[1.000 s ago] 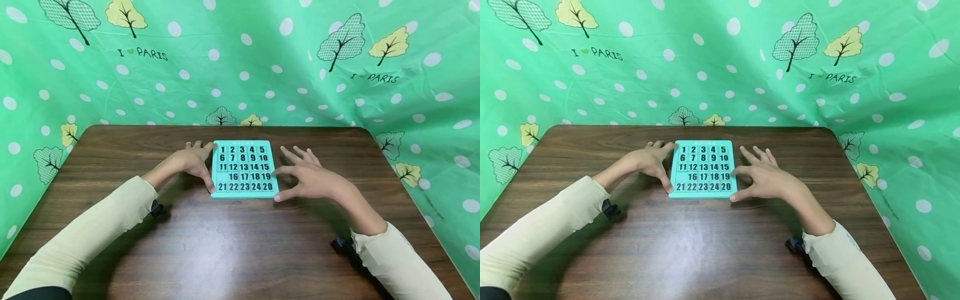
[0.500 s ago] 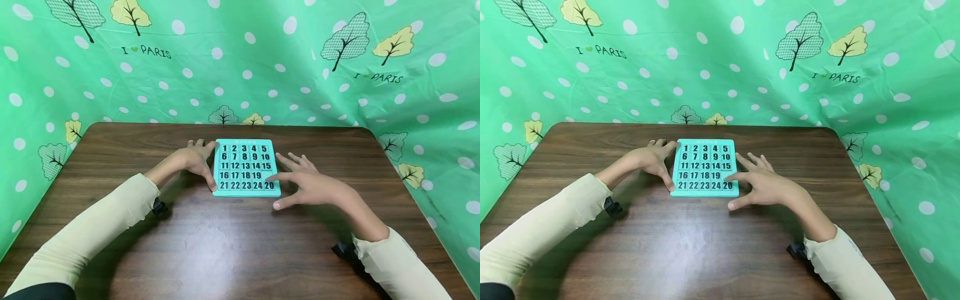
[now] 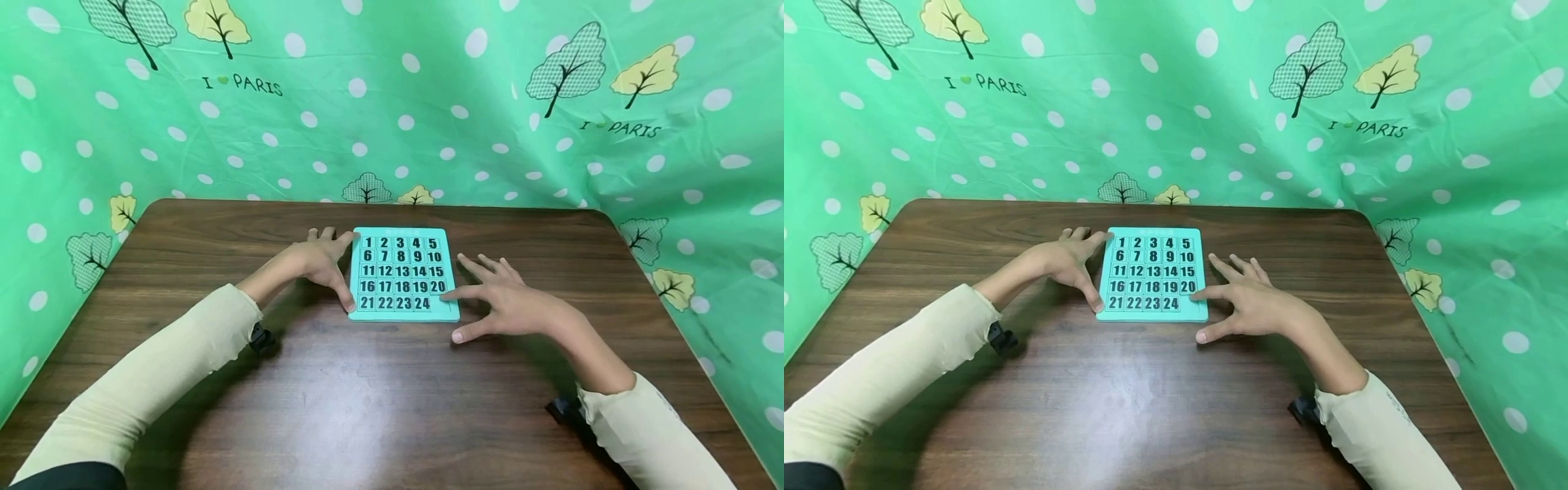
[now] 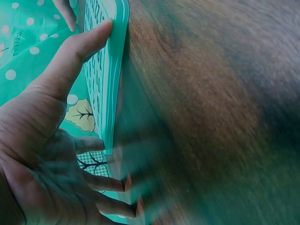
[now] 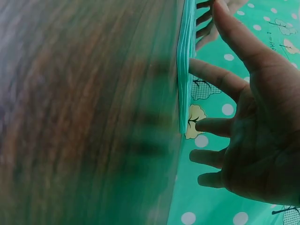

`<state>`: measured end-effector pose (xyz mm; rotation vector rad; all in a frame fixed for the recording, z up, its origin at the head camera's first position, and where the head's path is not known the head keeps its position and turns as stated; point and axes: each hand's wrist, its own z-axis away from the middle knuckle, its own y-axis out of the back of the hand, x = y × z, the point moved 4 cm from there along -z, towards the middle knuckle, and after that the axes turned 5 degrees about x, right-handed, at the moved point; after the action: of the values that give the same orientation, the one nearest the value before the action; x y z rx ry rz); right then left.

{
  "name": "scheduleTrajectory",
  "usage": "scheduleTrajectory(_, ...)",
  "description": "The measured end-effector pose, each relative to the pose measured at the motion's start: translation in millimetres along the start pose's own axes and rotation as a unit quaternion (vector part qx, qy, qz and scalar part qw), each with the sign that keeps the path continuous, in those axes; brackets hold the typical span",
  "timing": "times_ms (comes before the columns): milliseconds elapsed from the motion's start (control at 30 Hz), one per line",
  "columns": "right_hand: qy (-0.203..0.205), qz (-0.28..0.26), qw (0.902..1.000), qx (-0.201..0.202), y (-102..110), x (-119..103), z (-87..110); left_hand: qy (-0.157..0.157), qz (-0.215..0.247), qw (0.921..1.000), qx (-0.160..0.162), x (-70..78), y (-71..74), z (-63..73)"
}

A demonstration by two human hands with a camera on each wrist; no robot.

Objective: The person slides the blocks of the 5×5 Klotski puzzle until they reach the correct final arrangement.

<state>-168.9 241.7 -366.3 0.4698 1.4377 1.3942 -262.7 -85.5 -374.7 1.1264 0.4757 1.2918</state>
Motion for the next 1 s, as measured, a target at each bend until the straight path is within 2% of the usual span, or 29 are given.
scheduleTrajectory(267, 0.004, -0.026, 0.9996, 0.008, 2.7, -0.8, 3.2, -0.005, 0.002, 1.0, 0.004, -2.0, 1.8, 0.2)
scheduleTrajectory(767, 0.005, -0.037, 0.9991, 0.02, 2.7, 0.1, 7.5, -0.016, -0.001, 0.9997, -0.018, -4.8, 1.5, -1.7)
scheduleTrajectory(1000, -0.006, -0.041, 0.9988, 0.027, 2.0, 3.3, 9.1, -0.024, 0.002, 0.9996, -0.016, -8.5, 1.2, -1.4)
